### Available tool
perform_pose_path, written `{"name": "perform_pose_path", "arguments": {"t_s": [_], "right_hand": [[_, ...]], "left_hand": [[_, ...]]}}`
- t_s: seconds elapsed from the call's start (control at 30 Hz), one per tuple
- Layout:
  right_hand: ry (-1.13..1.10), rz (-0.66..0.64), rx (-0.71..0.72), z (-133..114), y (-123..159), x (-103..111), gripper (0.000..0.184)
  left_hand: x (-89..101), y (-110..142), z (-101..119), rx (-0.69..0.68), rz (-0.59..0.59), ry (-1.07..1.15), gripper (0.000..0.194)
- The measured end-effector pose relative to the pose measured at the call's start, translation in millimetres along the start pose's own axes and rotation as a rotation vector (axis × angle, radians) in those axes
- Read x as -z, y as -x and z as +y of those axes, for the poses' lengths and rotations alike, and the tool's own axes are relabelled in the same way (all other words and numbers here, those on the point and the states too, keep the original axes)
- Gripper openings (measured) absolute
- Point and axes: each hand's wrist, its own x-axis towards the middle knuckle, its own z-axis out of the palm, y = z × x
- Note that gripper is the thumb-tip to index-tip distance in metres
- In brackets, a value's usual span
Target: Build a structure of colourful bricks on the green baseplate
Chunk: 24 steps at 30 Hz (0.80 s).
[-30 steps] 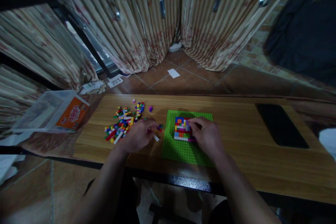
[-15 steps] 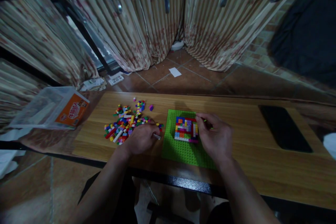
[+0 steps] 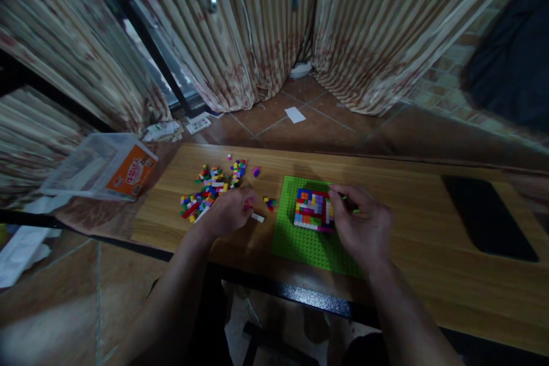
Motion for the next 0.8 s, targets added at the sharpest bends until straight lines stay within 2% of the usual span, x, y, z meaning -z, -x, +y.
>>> {"name": "perform_pose_path", "arguments": {"t_s": [0.1, 0.23, 0.4, 0.53, 0.7, 0.8], "right_hand": [[-0.014, -0.012, 0.061, -1.6, 1.9, -2.2, 0.016], [-0.029, 0.022, 0.187, -5.3, 2.4, -1.6, 0.015], [-0.063, 0.116, 0.097, -5.7, -0.8, 4.1, 0.018], [-0.066, 0.129, 0.039, -5.0, -1.8, 5.2, 0.019], [-0.025, 0.054, 0.075, -8.5, 1.2, 4.4, 0.017], [-0.023, 0.059, 0.11, -8.6, 1.9, 3.9, 0.016]], "left_hand": [[0.2, -0.5, 0.3, 0.021, 0.02, 0.018, 0.027], [-4.3, -2.5, 7.6, -0.027, 0.041, 0.029, 0.025], [-11.0, -7.6, 15.1, -0.083, 0.069, 0.046, 0.033], [-13.7, -11.5, 15.0, -0.116, 0.058, 0.04, 0.039], [-19.4, -16.4, 15.7, -0.05, 0.042, -0.002, 0.031], [-23.5, -19.3, 18.7, 0.007, 0.01, -0.022, 0.031]]}}
